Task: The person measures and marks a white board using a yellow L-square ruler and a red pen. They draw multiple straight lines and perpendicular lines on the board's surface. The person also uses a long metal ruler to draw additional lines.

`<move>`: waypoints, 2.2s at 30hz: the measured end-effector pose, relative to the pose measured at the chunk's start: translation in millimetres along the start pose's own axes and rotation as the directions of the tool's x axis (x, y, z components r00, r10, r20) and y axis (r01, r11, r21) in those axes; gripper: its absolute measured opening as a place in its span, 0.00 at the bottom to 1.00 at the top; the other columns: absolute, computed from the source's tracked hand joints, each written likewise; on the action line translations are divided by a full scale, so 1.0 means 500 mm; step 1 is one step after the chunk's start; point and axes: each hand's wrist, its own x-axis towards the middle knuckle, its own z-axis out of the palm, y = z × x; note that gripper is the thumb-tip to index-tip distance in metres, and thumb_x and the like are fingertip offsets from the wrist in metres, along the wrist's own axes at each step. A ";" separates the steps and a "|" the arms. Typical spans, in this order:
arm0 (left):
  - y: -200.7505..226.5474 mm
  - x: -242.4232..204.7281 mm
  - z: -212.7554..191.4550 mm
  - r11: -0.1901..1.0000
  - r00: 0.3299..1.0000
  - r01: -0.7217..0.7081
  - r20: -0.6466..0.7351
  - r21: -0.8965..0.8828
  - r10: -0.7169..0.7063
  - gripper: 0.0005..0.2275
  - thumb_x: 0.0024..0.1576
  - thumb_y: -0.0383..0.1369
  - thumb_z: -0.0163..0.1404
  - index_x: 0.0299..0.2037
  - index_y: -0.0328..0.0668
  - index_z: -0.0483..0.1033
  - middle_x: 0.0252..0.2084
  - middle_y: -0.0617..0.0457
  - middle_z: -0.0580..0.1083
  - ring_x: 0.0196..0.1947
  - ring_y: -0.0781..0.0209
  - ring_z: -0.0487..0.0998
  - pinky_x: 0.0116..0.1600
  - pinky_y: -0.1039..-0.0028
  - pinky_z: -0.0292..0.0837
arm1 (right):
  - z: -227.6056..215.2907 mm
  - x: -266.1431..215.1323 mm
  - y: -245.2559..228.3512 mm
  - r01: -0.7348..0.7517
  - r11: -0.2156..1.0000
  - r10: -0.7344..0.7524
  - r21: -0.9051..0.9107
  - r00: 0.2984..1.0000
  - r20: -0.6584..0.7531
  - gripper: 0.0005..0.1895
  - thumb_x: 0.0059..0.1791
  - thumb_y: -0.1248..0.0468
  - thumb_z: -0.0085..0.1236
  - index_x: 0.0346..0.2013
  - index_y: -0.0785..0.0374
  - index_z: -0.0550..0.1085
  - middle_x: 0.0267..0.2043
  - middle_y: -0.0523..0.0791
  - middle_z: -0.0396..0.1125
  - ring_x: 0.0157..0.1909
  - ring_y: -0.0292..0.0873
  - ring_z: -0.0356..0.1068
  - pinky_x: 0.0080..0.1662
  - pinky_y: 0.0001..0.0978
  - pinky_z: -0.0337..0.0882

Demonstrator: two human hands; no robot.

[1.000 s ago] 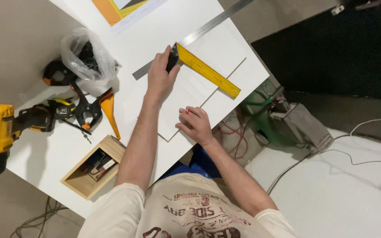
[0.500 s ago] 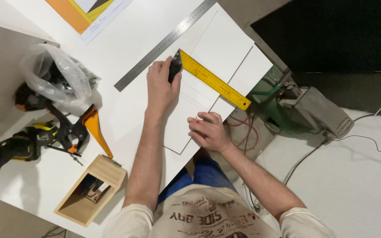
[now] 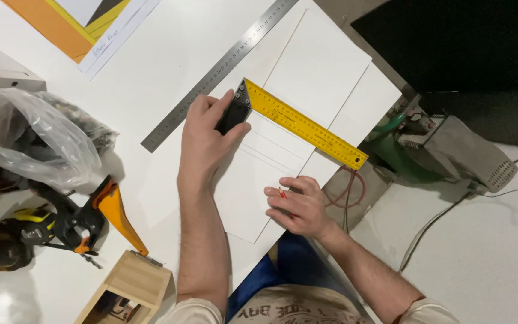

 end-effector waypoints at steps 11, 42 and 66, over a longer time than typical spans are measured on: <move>-0.015 0.001 -0.001 0.997 1.000 0.024 0.003 -0.069 -0.024 0.27 0.50 0.32 0.66 0.61 0.40 0.76 0.44 0.47 0.70 0.45 0.51 0.71 0.49 0.61 0.70 | -0.003 0.017 -0.004 -0.005 1.000 0.006 -0.019 1.000 0.026 0.13 0.44 0.52 0.71 0.43 0.46 0.82 0.49 0.33 0.79 0.55 0.42 0.71 0.55 0.37 0.67; -0.016 0.002 0.003 0.991 0.996 0.061 -0.063 -0.119 -0.069 0.26 0.46 0.28 0.69 0.58 0.43 0.79 0.41 0.48 0.72 0.42 0.50 0.73 0.47 0.62 0.70 | 0.037 0.253 0.046 -0.307 0.948 0.317 0.081 0.926 -0.202 0.06 0.47 0.78 0.58 0.37 0.69 0.77 0.26 0.50 0.73 0.24 0.48 0.73 0.28 0.35 0.76; -0.026 0.002 0.011 0.989 0.995 0.033 -0.092 -0.145 -0.047 0.26 0.47 0.29 0.69 0.58 0.45 0.79 0.40 0.49 0.72 0.42 0.50 0.72 0.48 0.63 0.72 | 0.062 0.239 0.072 -0.344 0.932 0.326 -0.113 0.933 -0.151 0.06 0.46 0.74 0.65 0.36 0.64 0.77 0.19 0.50 0.66 0.18 0.51 0.68 0.24 0.33 0.72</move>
